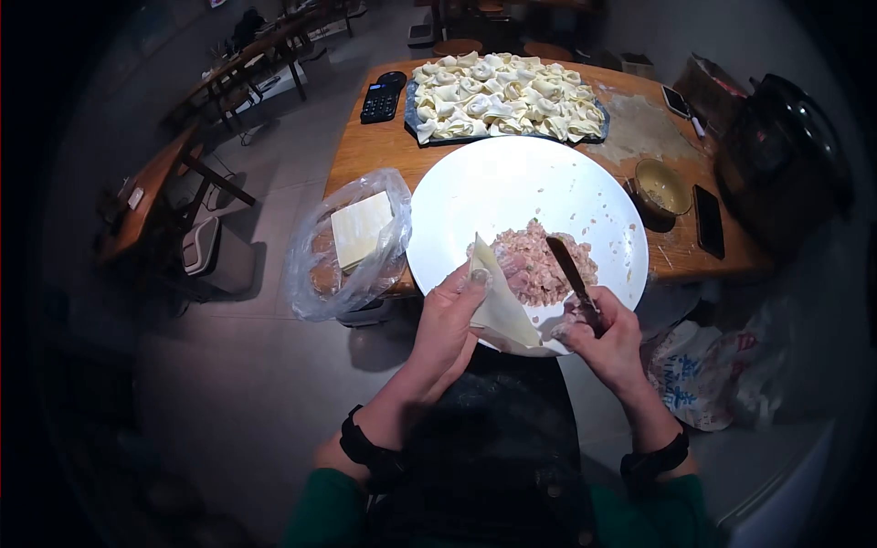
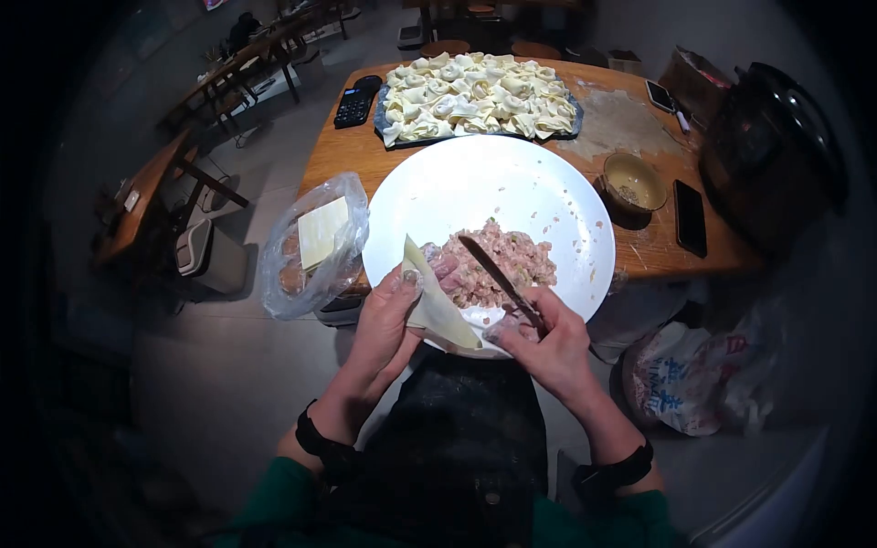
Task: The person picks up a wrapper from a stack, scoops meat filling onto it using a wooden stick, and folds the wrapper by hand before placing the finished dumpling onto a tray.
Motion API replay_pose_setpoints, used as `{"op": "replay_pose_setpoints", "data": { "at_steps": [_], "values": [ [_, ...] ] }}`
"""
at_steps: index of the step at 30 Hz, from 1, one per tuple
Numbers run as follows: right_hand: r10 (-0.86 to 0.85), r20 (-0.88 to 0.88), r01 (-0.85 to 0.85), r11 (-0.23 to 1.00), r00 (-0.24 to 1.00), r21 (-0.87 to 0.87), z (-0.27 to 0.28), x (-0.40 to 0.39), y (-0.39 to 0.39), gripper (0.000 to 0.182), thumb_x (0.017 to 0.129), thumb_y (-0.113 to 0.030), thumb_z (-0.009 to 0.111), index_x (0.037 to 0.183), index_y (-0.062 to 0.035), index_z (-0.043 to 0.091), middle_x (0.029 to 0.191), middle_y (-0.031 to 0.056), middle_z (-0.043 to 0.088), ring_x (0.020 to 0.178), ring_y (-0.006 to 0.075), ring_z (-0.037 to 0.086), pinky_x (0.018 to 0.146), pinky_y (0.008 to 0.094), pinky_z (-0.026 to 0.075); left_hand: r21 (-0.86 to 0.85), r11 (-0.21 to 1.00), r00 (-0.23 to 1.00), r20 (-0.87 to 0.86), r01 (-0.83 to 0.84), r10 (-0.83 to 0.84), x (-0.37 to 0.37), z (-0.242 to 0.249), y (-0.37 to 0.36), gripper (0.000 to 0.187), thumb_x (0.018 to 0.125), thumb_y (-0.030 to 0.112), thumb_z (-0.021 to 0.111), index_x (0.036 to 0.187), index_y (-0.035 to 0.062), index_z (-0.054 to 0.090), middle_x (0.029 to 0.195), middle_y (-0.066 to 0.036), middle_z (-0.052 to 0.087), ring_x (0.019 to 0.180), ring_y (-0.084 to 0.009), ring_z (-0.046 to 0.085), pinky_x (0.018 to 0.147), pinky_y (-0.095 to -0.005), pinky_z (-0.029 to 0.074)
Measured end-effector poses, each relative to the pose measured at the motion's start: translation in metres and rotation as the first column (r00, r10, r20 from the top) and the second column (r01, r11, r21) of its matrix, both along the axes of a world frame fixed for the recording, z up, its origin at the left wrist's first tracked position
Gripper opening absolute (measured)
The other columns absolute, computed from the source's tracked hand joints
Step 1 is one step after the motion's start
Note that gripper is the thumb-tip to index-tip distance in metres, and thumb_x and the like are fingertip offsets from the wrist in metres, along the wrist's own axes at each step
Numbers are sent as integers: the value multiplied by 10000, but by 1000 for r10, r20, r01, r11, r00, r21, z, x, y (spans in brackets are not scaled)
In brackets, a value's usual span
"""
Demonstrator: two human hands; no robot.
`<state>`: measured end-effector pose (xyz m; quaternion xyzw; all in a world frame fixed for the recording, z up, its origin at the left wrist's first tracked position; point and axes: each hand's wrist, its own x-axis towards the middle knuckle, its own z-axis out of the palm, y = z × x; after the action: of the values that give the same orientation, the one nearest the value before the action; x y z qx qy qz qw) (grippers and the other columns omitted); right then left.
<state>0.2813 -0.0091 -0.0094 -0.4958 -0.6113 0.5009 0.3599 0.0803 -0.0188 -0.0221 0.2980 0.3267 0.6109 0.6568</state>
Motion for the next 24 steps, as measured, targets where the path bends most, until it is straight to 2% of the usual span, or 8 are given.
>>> {"op": "replay_pose_setpoints", "data": {
  "at_steps": [2, 4, 11, 13, 14, 16, 19, 24],
  "values": [
    [63, -189, -63, 998, 980, 3, -12, -25, -14, 491, 690, -4, 722, 1126, -11, 495, 982, 32, 582, 888, 91, 572, 789, 214, 451, -54, 998, 940, 340, 16, 3, 4, -2, 2, 395, 961, 183, 425, 1336, 85, 348, 1325, -120, 446, 1206, -232, 455, 973, -426, 417],
    [-98, -376, 148, 983, 921, 107, -23, -53, -22, 372, 745, -104, 735, 1048, 17, 558, 805, -10, 571, 693, 32, 480, 626, 185, 398, -52, 994, 859, 509, 91, -52, 7, -4, -1, 358, 953, 201, 452, 1293, 100, 398, 1273, -64, 487, 1151, -191, 495, 996, -414, 405],
    [-211, -456, 367, 886, 864, 285, -22, -66, -11, 200, 846, -84, 642, 1014, 24, 644, 808, 19, 626, 706, 61, 538, 650, 205, 438, 97, 995, 852, 518, 32, -78, 2, -15, -3, 330, 958, 176, 443, 1279, 105, 423, 1192, -61, 541, 1080, -194, 538, 967, -384, 426],
    [-60, -364, 224, 876, 929, 427, -15, -60, -3, 248, 786, 0, 626, 1033, 20, 632, 878, 97, 639, 779, 145, 591, 715, 244, 458, 70, 993, 995, 9, -98, 97, 5, -6, -3, 259, 929, 122, 479, 1179, 65, 522, 1047, -82, 606, 940, -196, 598, 872, -352, 476],
    [13, -310, 148, 859, 951, 489, -10, -56, 3, 288, 755, 42, 618, 1042, 18, 627, 913, 137, 646, 815, 187, 617, 747, 264, 469, 69, 993, 995, 11, -99, 98, 1, -6, -2, 259, 929, 122, 479, 1179, 65, 522, 1047, -82, 606, 940, -196, 598, 872, -352, 476],
    [92, -76, -8, 686, 993, 727, 5, -47, 20, 408, 655, 33, 649, 1059, -16, 629, 802, 133, 638, 712, 220, 627, 658, 268, 485, 570, 821, 443, -746, 37, 498, -15, -4, -1, 270, 829, 69, 592, 1100, 66, 598, 914, -119, 646, 874, -236, 639, 759, -321, 513],
    [-14, 347, -303, 452, 938, 839, 14, -44, 33, 246, 695, 3, 662, 933, -56, 644, 605, 66, 579, 519, 219, 583, 455, 298, 445, 653, 732, 208, -756, 192, 620, -21, 2, 2, 320, 716, 38, 663, 1029, 64, 607, 914, -110, 623, 829, -257, 621, 673, -327, 514],
    [37, 525, -441, 594, 850, 673, 18, -52, 58, 102, 710, -65, 682, 771, -49, 602, 600, 87, 583, 509, 184, 578, 453, 283, 437, 655, 706, 65, -744, 268, 665, -29, 4, 12, 333, 682, 29, 682, 1004, 62, 605, 966, -85, 616, 829, -258, 603, 651, -340, 512]
  ]
}}
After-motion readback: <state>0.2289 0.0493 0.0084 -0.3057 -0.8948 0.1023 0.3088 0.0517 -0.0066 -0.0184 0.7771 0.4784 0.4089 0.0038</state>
